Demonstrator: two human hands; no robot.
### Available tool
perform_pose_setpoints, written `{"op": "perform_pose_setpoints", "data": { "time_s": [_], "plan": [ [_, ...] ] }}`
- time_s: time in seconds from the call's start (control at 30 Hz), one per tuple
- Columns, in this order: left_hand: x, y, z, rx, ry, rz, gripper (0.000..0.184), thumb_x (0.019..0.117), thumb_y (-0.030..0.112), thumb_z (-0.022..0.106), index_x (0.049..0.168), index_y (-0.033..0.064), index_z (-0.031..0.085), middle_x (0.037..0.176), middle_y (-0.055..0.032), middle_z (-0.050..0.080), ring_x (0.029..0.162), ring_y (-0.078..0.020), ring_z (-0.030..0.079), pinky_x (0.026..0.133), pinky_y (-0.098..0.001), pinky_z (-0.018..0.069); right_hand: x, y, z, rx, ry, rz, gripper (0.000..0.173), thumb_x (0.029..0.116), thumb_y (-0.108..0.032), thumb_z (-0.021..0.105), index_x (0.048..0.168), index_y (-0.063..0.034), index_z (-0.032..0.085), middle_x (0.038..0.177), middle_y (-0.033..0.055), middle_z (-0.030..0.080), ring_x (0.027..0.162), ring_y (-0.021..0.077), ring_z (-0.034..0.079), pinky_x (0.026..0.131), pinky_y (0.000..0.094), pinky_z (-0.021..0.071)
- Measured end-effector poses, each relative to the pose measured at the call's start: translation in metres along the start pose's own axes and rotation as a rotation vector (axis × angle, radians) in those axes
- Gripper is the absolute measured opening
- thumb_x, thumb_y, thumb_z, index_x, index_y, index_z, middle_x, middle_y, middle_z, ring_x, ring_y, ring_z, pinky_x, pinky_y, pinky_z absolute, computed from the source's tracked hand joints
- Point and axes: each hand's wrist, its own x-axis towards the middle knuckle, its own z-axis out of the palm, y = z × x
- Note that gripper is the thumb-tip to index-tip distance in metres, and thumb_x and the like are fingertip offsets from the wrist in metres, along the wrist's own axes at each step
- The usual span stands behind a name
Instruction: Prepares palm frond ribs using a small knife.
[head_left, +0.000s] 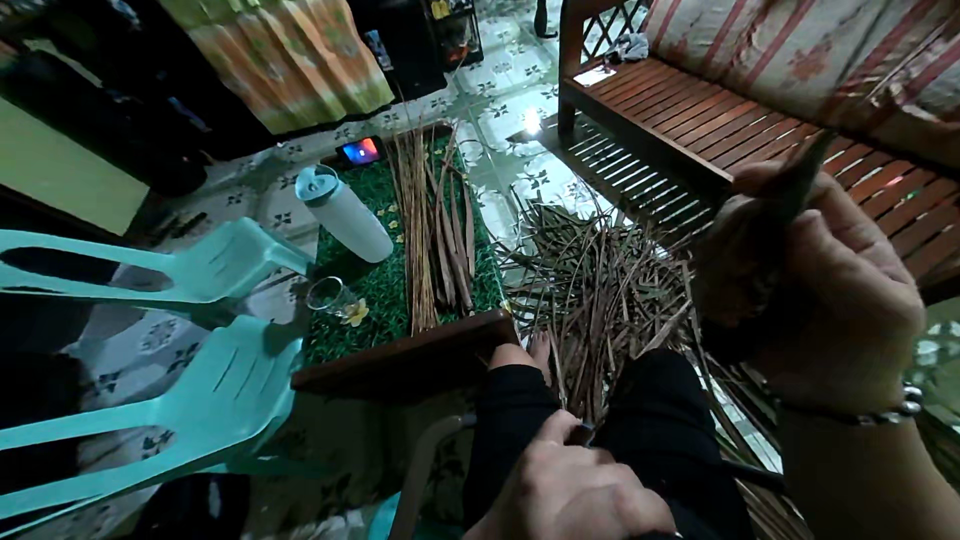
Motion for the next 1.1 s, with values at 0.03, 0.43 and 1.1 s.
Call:
{"op": "perform_pose_setpoints", "data": {
  "time_s": [0.03, 0.43, 1.1],
  "plan": [
    [-0.002, -0.003, 0.000, -0.002, -0.005, 0.022, 0.021, 0.1062, 0.027, 0.053, 0.098, 0.0137, 0.066, 0.079, -0.0026, 0.069, 0.071, -0.0138, 0.061, 0.085, -0.0323, 0.0466, 0.000, 0.001, -0.002, 0.021, -0.022, -0.017, 0.031, 0.1068, -0.028, 0.046, 0.133, -0.0155, 0.058, 0.086, -0.0031, 0.061, 0.056, 0.0043, 0.054, 0.047, 0.0179, 0.0484],
    [-0.001, -0.012, -0.007, -0.232, -0.020, 0.053, 0.022, 0.1077, 0.020, 0.050, 0.095, 0.0112, 0.066, 0.084, -0.0050, 0.069, 0.081, -0.0135, 0.065, 0.090, -0.0302, 0.0479, -0.037, 0.056, 0.014, 0.275, -0.414, 0.012, 0.033, 0.1034, -0.031, 0.060, 0.130, -0.0125, 0.064, 0.098, -0.0021, 0.069, 0.078, 0.0000, 0.062, 0.068, 0.0146, 0.0511],
    [0.018, -0.013, 0.004, -0.045, 0.087, 0.059, 0.019, 0.1056, 0.022, 0.054, 0.097, 0.0112, 0.066, 0.077, -0.0037, 0.067, 0.074, -0.0142, 0.064, 0.113, -0.0452, 0.0402, -0.033, 0.030, -0.003, 0.110, -0.069, -0.018, 0.027, 0.1043, -0.036, 0.056, 0.126, -0.0229, 0.067, 0.092, -0.0060, 0.067, 0.066, 0.0011, 0.059, 0.057, 0.0161, 0.0509]
  ]
}}
